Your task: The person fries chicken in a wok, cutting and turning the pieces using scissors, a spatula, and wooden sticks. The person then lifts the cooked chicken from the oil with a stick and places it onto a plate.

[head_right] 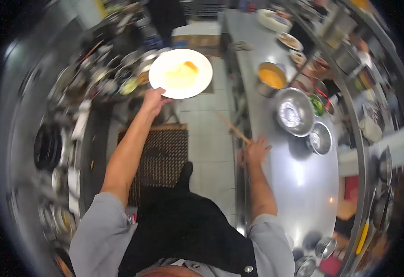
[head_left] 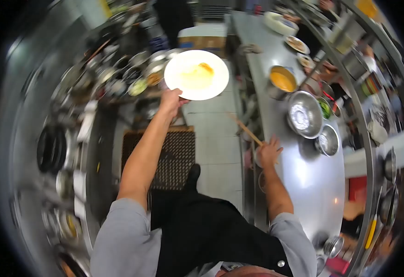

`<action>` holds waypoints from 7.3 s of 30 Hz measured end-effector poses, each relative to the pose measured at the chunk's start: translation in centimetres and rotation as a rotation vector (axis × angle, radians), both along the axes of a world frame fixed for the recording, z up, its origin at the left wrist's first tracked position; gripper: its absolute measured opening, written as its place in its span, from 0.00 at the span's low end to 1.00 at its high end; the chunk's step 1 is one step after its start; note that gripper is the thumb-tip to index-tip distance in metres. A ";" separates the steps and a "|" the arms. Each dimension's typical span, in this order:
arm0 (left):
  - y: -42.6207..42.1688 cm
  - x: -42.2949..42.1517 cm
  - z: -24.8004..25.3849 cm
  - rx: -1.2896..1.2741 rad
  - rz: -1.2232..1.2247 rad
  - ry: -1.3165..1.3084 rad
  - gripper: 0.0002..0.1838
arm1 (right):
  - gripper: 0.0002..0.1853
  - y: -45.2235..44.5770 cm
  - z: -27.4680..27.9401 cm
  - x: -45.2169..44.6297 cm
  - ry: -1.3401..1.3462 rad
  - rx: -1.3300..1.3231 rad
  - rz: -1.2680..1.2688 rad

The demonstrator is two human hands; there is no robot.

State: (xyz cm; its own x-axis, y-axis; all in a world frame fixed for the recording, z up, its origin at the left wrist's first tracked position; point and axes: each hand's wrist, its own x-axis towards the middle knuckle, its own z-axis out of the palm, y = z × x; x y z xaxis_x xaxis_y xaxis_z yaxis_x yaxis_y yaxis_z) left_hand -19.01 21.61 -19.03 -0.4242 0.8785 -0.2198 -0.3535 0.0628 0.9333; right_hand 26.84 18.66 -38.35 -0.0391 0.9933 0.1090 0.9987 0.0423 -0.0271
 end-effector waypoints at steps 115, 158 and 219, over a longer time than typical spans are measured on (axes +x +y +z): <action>-161.4 -22.1 -2.2 0.097 1.789 -0.204 0.19 | 0.14 -124.1 23.8 -87.1 0.918 -0.699 1.656; -162.9 -24.9 0.4 0.000 1.767 -0.181 0.20 | 0.12 -126.2 26.5 -80.6 0.851 -0.704 1.709; -79.8 -7.1 -6.9 0.094 0.338 -0.321 0.28 | 0.15 -60.0 15.1 -6.8 0.586 -0.245 0.052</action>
